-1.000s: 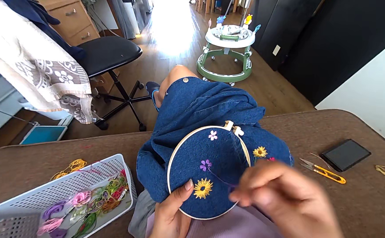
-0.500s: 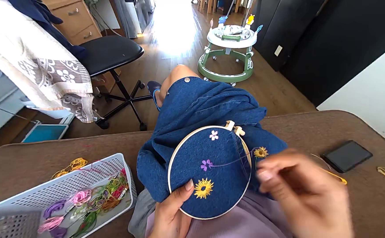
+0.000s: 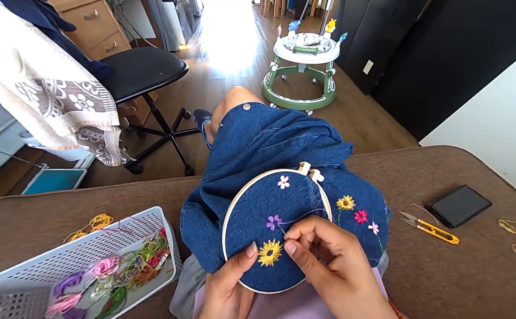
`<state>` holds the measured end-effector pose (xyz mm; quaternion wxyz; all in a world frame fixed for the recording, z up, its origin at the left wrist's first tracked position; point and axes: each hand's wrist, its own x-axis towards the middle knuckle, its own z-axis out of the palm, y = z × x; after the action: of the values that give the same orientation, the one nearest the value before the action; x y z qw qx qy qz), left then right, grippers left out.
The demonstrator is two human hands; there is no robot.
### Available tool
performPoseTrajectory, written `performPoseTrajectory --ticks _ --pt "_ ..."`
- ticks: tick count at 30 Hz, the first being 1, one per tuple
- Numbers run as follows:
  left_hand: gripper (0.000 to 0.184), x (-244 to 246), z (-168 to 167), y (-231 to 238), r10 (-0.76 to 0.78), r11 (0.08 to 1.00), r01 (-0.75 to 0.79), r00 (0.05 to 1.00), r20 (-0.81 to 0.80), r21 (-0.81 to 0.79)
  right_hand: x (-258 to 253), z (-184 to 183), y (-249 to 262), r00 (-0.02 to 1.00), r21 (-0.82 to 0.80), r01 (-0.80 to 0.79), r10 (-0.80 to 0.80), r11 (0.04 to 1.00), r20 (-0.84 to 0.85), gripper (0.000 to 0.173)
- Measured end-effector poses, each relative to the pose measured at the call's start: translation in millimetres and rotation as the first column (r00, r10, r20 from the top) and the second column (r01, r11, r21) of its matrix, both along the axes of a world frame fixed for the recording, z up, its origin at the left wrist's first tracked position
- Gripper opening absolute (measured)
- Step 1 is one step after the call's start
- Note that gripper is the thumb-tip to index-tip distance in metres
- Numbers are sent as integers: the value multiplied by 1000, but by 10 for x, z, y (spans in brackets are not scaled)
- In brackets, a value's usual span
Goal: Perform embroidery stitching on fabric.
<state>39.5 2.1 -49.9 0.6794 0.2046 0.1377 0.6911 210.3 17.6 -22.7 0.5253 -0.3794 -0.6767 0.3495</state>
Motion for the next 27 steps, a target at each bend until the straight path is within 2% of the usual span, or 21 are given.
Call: performPoseTrajectory --ticks 20,27 --pt "24 28 -3 -23 49 999 -48 998 -43 18 -34 48 47 999 -47 -2 -1 999 -50 11" --pt "25 33 4 -21 46 999 -46 998 -35 9 -55 0 61 999 0 21 -21 1000 -25 11"
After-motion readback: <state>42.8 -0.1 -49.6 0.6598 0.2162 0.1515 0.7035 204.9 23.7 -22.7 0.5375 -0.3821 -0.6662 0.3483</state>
